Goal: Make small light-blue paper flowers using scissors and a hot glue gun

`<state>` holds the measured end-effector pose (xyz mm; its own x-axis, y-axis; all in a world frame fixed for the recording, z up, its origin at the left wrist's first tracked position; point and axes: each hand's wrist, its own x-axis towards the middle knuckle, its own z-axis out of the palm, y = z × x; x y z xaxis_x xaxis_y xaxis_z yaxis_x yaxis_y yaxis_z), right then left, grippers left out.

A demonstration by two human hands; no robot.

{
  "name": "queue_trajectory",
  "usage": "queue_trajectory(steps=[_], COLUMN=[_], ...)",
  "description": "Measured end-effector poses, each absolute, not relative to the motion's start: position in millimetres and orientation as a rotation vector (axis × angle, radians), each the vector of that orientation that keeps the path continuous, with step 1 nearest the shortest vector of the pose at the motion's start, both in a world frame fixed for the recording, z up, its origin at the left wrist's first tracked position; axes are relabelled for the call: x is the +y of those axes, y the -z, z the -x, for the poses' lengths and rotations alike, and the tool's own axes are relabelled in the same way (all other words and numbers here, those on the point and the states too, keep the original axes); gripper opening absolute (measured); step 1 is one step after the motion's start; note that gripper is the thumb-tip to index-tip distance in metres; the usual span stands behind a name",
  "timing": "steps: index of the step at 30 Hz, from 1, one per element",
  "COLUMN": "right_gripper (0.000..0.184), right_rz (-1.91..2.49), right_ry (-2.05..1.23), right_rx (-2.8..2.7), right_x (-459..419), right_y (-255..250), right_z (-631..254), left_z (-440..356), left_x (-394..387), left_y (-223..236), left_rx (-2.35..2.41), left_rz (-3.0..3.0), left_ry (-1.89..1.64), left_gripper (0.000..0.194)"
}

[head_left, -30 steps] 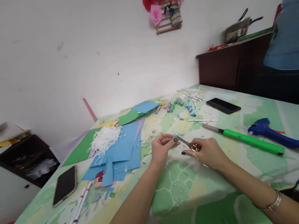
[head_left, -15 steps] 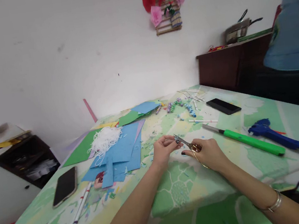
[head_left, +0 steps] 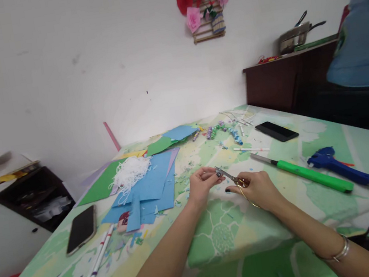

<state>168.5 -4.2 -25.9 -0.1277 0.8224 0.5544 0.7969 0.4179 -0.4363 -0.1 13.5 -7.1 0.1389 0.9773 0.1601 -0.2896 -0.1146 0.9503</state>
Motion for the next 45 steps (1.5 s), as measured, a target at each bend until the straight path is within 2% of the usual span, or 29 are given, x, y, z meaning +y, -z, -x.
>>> queue_trajectory(steps=[45], right_gripper=[0.045], right_rz=[1.418], right_ry=[-0.076], right_rx=[-1.922], right_x=[-5.7], right_y=[19.8], right_z=[-170.8], left_z=[7.3], left_x=[21.2], left_y=[11.1], left_rx=[0.87], left_rz=[-1.164], left_ry=[-1.396], left_gripper=[0.028])
